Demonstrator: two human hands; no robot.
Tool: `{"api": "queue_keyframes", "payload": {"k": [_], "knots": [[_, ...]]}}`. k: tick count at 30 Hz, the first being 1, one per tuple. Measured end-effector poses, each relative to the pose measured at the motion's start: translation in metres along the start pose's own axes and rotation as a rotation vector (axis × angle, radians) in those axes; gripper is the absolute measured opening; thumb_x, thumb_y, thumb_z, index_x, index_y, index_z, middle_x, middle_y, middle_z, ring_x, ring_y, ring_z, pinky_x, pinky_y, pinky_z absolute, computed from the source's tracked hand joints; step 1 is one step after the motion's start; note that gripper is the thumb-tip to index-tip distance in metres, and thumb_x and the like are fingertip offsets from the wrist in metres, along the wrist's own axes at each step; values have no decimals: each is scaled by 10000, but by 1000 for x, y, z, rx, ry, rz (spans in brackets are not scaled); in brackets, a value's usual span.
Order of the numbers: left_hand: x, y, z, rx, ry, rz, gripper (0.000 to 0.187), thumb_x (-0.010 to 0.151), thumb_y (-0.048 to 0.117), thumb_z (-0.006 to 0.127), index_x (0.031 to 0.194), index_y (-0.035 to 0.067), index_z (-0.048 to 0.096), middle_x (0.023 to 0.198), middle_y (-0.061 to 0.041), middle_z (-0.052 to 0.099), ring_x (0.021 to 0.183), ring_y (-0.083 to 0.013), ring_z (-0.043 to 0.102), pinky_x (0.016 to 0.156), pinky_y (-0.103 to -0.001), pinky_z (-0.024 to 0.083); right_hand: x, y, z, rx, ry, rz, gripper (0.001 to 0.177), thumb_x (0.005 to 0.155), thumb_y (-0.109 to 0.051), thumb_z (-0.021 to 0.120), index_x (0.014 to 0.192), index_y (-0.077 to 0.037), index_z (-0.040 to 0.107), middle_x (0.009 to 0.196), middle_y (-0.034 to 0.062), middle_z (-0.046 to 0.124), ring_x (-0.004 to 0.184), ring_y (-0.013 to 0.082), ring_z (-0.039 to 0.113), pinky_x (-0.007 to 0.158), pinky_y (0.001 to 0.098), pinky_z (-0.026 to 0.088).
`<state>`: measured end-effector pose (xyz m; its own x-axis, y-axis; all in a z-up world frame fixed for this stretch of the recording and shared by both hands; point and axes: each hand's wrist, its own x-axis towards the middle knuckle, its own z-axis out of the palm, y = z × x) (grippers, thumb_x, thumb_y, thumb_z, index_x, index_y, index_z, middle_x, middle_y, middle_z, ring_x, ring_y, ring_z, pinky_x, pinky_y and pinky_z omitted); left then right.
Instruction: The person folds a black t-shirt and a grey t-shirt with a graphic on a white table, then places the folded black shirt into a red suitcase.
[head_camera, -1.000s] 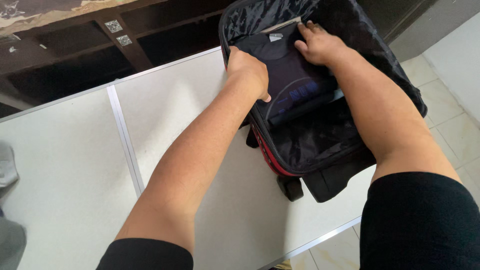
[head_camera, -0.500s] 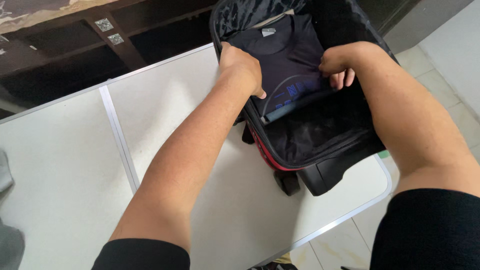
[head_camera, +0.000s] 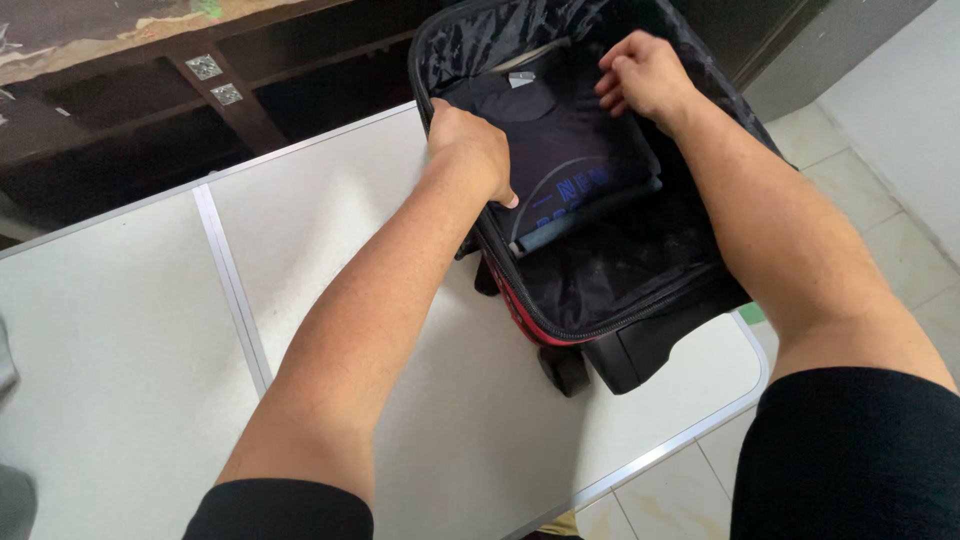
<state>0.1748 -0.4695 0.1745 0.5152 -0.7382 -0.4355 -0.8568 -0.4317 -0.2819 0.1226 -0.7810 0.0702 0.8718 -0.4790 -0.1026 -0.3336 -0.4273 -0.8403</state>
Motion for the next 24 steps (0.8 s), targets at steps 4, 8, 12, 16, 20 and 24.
{"api": "queue_keyframes", "payload": {"k": [4, 8, 12, 16, 20, 24], "knots": [[1, 2, 1, -22, -2, 15, 762, 844, 766, 655, 1249, 128, 751, 1227, -121, 743, 1193, -325, 675, 1179, -515, 296, 15, 35, 14, 88, -40, -173, 325, 1030, -40, 530, 1353, -28, 492, 1158, 132, 694, 937, 220, 727, 741, 370, 634], [-3, 1, -1, -26, 4, 3, 778, 832, 776, 665, 1255, 127, 741, 1227, -126, 737, 1206, -331, 652, 1174, -537, 283, 15, 15, -1, 65, 95, -414, 309, 1072, 33, 484, 1378, 10, 520, 1342, 280, 656, 1149, 359, 666, 923, 455, 576], [3, 0, 3, -36, -8, 5, 776, 832, 765, 673, 1259, 121, 737, 1219, -122, 747, 1177, -332, 680, 1176, -540, 281, -1, 2, 19, 191, -113, 31, 263, 1066, -98, 466, 1325, -84, 507, 1287, 209, 644, 1025, 273, 694, 769, 384, 617], [3, 0, 2, -53, 20, 8, 783, 818, 766, 687, 1264, 124, 730, 1233, -125, 727, 1197, -337, 652, 1180, -554, 260, -16, -24, 7, -425, 284, -746, 230, 1079, -97, 577, 1252, 50, 608, 1210, 287, 659, 1065, 335, 694, 906, 446, 592], [3, 1, 4, -37, 15, 14, 765, 853, 764, 650, 1252, 119, 744, 1215, -140, 744, 1180, -336, 675, 1191, -560, 252, -59, -68, 4, -33, -592, 157, 308, 1055, -259, 512, 1116, 10, 650, 978, 187, 752, 862, 300, 735, 769, 427, 603], [6, 3, 5, -19, -14, 18, 778, 856, 788, 621, 1227, 119, 766, 1198, -143, 760, 1184, -343, 683, 1210, -555, 242, -77, -84, 31, -295, -821, 400, 383, 1023, -301, 521, 1085, 43, 679, 951, 208, 799, 873, 325, 784, 775, 436, 630]]}}
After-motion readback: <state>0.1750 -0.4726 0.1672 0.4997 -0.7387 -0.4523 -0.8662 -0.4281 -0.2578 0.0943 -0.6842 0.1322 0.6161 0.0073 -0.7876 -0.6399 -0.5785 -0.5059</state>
